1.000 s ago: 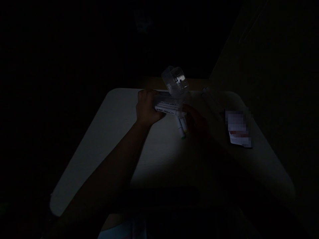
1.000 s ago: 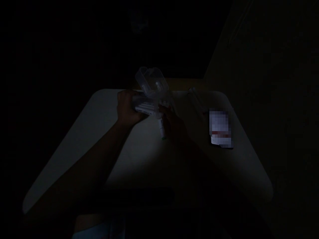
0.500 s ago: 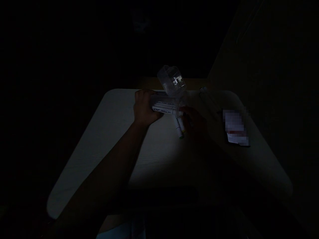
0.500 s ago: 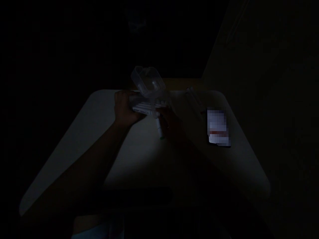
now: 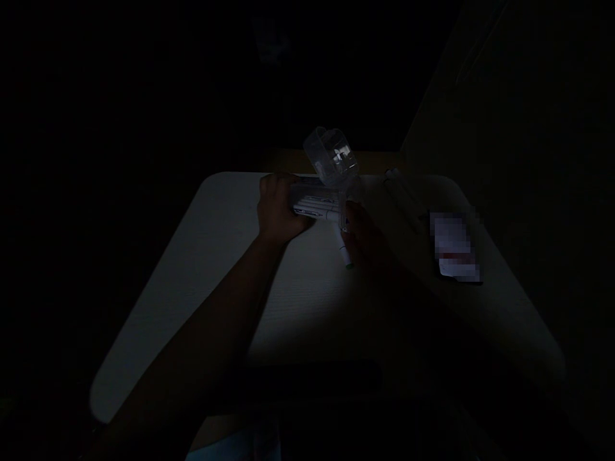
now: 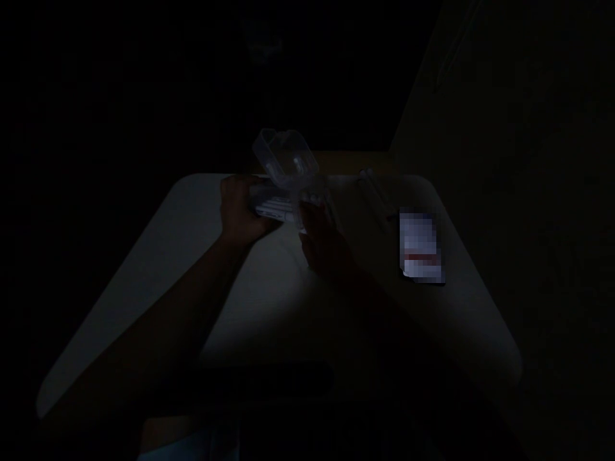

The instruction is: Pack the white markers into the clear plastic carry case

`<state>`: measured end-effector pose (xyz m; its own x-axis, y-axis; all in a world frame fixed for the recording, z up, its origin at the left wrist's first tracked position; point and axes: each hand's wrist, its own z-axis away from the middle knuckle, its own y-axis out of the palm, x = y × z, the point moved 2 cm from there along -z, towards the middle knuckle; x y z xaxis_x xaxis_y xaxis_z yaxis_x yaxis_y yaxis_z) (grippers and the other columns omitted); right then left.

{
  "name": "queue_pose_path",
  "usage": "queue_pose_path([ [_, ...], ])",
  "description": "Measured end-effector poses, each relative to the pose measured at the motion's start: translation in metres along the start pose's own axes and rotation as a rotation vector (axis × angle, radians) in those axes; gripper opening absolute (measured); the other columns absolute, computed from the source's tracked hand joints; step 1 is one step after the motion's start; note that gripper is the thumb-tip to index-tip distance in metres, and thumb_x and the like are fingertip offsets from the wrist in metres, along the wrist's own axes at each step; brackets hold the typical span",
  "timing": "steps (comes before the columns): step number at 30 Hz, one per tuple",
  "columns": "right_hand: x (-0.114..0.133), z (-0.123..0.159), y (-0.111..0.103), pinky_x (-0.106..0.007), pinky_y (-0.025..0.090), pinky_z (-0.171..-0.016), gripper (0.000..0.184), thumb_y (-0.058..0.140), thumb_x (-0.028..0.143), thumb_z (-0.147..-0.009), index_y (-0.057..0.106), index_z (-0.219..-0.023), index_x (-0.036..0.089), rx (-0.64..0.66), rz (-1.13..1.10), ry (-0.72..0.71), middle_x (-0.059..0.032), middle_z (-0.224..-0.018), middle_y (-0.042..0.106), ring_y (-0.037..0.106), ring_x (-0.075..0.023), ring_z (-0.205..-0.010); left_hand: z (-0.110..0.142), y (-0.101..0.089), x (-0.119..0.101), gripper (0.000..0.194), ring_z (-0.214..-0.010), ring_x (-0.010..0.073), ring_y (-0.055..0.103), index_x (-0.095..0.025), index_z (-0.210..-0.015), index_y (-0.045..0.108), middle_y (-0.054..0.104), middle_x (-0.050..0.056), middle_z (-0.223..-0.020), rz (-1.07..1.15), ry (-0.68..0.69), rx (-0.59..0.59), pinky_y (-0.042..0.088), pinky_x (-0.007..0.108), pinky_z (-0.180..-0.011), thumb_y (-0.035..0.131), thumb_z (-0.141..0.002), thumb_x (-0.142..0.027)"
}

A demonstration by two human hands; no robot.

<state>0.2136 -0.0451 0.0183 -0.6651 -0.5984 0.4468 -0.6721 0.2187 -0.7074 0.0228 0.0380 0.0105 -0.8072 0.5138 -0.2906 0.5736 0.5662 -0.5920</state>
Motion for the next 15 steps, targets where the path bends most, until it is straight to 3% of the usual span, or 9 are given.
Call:
queue_pose_path([
  [4,0.001,0.0,-0.003,-0.043,0.035,-0.114,0.059,0.034,0.028,-0.089,0.029,-0.144,0.008,0.054,-0.014,0.059,-0.0158,-0.15,0.035,0.03,-0.0236,-0.142,0.0,0.0,0.0,0.06,-0.107,0.034,0.05,-0.023,-0.107,0.049,0.057,0.01,-0.109,0.008,0.005,-0.011,0.041,0.05,-0.092,0.069,-0.06,-0.053],
  [8,-0.012,-0.002,-0.021,-0.041,0.033,-0.114,0.058,0.032,0.032,-0.093,0.023,-0.147,0.015,-0.144,0.137,0.157,-0.0147,-0.151,0.034,0.036,-0.0214,-0.139,0.0,-0.001,-0.002,0.059,-0.104,0.0322,0.052,-0.024,-0.106,0.049,0.059,0.01,-0.109,-0.01,0.014,-0.047,0.043,0.049,-0.089,0.069,-0.059,-0.054],
  [12,-0.031,0.0,-0.03,-0.062,0.023,-0.11,0.061,0.042,0.034,-0.089,0.031,-0.145,0.012,-0.163,0.525,0.3,-0.0202,-0.153,0.026,0.022,-0.0358,-0.143,0.0,-0.001,-0.002,0.06,-0.103,0.0317,0.053,-0.024,-0.105,0.05,0.06,0.01,-0.108,-0.019,0.007,-0.035,0.044,0.049,-0.089,0.069,-0.059,-0.057],
  [15,-0.042,0.007,-0.025,-0.072,0.022,-0.102,0.06,0.044,0.038,-0.088,0.037,-0.142,0.011,-0.151,0.591,0.396,-0.025,-0.151,0.029,0.021,-0.0441,-0.141,0.0,-0.001,-0.002,0.059,-0.104,0.0322,0.052,-0.024,-0.105,0.05,0.059,0.01,-0.108,-0.009,-0.007,-0.036,0.042,0.049,-0.091,0.066,-0.062,-0.06],
])
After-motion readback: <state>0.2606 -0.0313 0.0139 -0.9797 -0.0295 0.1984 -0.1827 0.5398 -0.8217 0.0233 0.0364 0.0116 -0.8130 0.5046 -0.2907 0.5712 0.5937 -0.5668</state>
